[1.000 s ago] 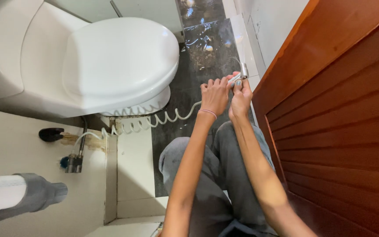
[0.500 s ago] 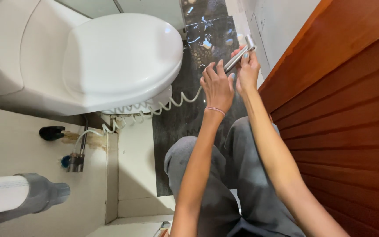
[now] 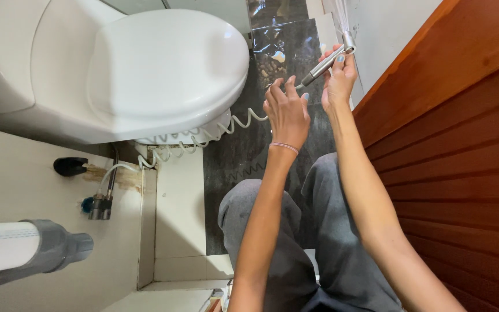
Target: Checking and repairing a bidet sprayer in a bathroom.
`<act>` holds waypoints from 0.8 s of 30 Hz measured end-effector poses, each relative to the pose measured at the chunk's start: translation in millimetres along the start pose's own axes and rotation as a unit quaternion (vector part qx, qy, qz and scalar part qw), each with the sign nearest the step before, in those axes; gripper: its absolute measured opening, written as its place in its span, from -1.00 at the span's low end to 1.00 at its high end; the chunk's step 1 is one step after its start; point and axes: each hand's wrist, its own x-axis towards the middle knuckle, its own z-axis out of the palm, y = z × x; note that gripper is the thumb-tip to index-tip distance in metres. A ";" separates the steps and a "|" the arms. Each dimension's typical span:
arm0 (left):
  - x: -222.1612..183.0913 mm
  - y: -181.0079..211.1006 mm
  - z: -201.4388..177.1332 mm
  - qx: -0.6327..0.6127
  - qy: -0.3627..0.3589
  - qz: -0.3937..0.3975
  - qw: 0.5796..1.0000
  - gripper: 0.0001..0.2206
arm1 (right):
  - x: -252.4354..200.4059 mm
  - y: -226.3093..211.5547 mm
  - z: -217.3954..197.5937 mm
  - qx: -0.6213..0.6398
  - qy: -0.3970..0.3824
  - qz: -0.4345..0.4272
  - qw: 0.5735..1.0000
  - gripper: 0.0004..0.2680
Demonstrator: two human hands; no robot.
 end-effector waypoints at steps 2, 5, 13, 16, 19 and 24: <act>-0.1 -0.1 -0.1 0.001 -0.003 -0.001 1.000 -0.54 | 0.9 4.1 -1.0 0.001 -0.003 -0.002 1.000 -0.81; -1.1 -1.4 0.9 0.004 -0.008 0.000 1.000 -0.55 | 1.2 7.5 -1.3 -0.005 -0.004 -0.002 1.000 -0.81; 1.7 -12.5 20.6 0.031 -0.029 -0.002 0.999 -0.59 | -4.5 6.2 7.7 0.011 -0.027 0.016 0.999 -0.81; 4.4 -14.8 33.0 0.040 -0.052 -0.010 0.998 -0.58 | -9.0 5.2 12.4 0.026 -0.050 0.023 0.998 -0.81; 6.9 -15.2 47.7 0.041 -0.071 -0.012 0.997 -0.56 | -12.1 5.7 15.2 0.019 -0.060 0.026 0.998 -0.81; 8.9 -12.1 70.8 0.055 -0.075 -0.016 0.996 -0.47 | -14.3 1.7 15.6 0.042 -0.063 0.039 0.996 -0.82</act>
